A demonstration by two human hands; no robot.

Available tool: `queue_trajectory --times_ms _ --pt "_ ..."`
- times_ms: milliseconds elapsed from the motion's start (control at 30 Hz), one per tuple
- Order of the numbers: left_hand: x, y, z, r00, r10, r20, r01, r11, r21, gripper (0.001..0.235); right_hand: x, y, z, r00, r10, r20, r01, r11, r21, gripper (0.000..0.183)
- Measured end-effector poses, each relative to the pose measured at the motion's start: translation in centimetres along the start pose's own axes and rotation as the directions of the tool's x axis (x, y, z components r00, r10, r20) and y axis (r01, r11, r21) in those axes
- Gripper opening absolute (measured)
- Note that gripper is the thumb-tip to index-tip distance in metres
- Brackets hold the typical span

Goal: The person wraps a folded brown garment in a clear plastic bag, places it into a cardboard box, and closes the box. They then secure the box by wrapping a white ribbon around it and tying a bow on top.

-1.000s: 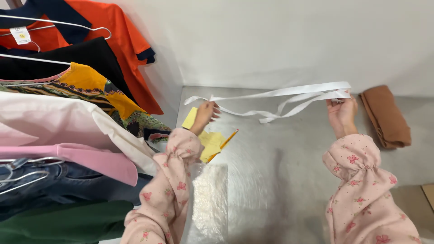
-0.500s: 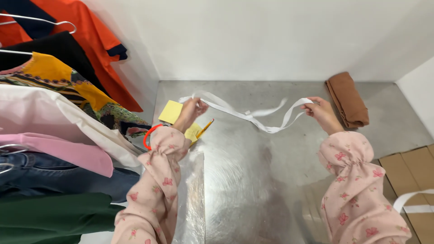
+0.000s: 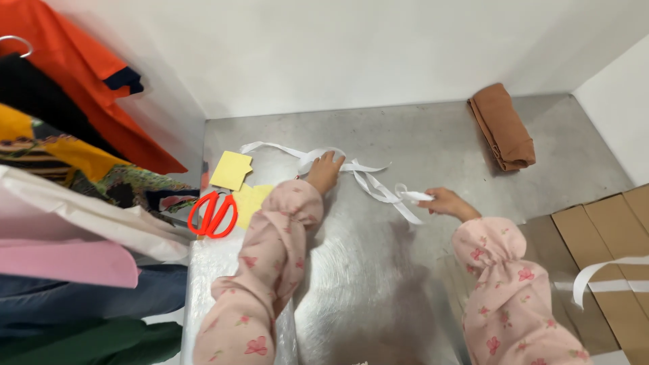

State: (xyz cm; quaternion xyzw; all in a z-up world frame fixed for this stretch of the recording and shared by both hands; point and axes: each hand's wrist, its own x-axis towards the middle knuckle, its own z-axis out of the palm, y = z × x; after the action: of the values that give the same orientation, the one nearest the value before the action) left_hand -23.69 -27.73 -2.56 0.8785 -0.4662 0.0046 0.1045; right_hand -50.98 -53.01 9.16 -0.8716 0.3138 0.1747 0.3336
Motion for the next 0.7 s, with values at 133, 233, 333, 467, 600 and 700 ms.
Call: queue_trajectory --times_ms 133,233,333,467,600,700 --pt "0.9 0.2 2.6 0.994 -0.073 0.078 0.070 0.997 0.038 0.069 2.2 2.7 2.8 0.999 0.027 0.026 -0.030 0.993 0.111 0.042" --pt "2.6 -0.9 6.1 1.000 0.000 -0.031 0.003 0.994 0.108 0.055 2.3 1.3 4.3 1.000 0.023 -0.001 -0.022 0.960 0.280 0.038" --pt "3.4 -1.1 7.3 0.995 0.068 -0.069 -0.058 0.989 0.136 0.051 1.4 -2.4 5.1 0.998 -0.007 -0.055 0.032 0.886 0.463 0.052" --pt "4.0 -2.1 7.4 0.985 0.071 -0.155 -0.057 0.994 0.096 0.030 3.6 -5.4 7.7 0.990 -0.013 -0.139 0.071 0.903 0.423 0.085" --pt "3.6 -3.6 -4.7 0.969 -0.154 -0.192 0.105 0.964 -0.245 0.029 3.7 -10.4 8.8 0.987 0.011 -0.162 0.042 0.946 0.322 0.105" --pt "4.5 -10.6 -10.2 0.868 -0.379 -0.322 0.282 0.908 -0.309 0.033 8.5 -9.0 11.6 0.979 0.091 -0.185 -0.009 0.914 0.405 0.101"
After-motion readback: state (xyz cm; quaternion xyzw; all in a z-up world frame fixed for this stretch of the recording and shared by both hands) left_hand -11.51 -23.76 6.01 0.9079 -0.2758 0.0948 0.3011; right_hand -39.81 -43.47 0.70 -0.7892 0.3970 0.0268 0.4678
